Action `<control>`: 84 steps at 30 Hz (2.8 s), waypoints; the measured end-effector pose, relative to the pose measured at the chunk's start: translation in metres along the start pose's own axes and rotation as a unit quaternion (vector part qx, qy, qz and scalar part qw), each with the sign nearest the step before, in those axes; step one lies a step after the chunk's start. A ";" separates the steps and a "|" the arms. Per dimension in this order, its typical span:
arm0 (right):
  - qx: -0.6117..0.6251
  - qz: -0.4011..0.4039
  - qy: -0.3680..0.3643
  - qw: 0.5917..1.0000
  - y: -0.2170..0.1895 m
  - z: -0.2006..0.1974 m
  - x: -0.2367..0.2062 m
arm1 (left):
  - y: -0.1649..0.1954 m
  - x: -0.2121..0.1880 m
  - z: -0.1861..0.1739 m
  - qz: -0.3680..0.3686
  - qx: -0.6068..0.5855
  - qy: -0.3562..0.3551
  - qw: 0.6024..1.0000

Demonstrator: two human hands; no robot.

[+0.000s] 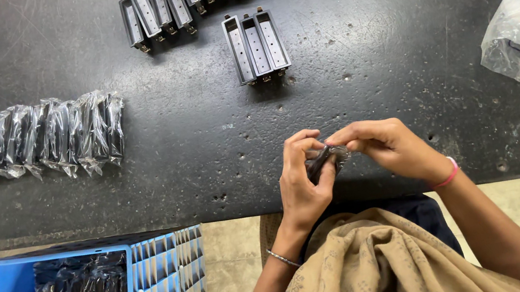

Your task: The person repeatedly picks small black rectangular electronic components from a table, places each into a clear plastic bag, seals the bag, and sets it aside. The process is repeated for multiple components, with finished packages accumulating on the table.

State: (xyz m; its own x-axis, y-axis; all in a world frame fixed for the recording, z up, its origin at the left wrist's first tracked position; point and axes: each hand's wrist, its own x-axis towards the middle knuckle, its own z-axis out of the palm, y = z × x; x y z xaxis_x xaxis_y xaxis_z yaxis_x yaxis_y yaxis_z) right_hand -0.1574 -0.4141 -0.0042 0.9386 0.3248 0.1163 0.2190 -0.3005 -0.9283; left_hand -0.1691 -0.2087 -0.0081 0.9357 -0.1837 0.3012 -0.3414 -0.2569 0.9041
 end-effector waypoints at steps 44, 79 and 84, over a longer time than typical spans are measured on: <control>-0.034 0.083 0.011 0.996 0.074 0.011 -0.043 | -0.103 0.138 -0.329 -0.093 0.447 0.231 0.859; -0.345 0.085 0.505 0.787 0.053 -0.101 -0.097 | -0.022 0.017 0.036 0.070 0.069 -0.017 0.995; -0.517 0.136 0.460 0.709 0.062 -0.159 -0.090 | -0.026 0.015 0.038 0.026 0.037 -0.008 0.999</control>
State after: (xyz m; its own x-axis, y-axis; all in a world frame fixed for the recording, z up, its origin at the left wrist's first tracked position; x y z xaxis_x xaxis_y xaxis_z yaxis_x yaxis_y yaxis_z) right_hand -0.1864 -0.6048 -0.0156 0.6566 -0.4494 0.6058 -0.3708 -0.8917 -0.2596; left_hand -0.1491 -0.2405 -0.0385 0.9155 -0.2141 0.3407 -0.3950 -0.3167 0.8624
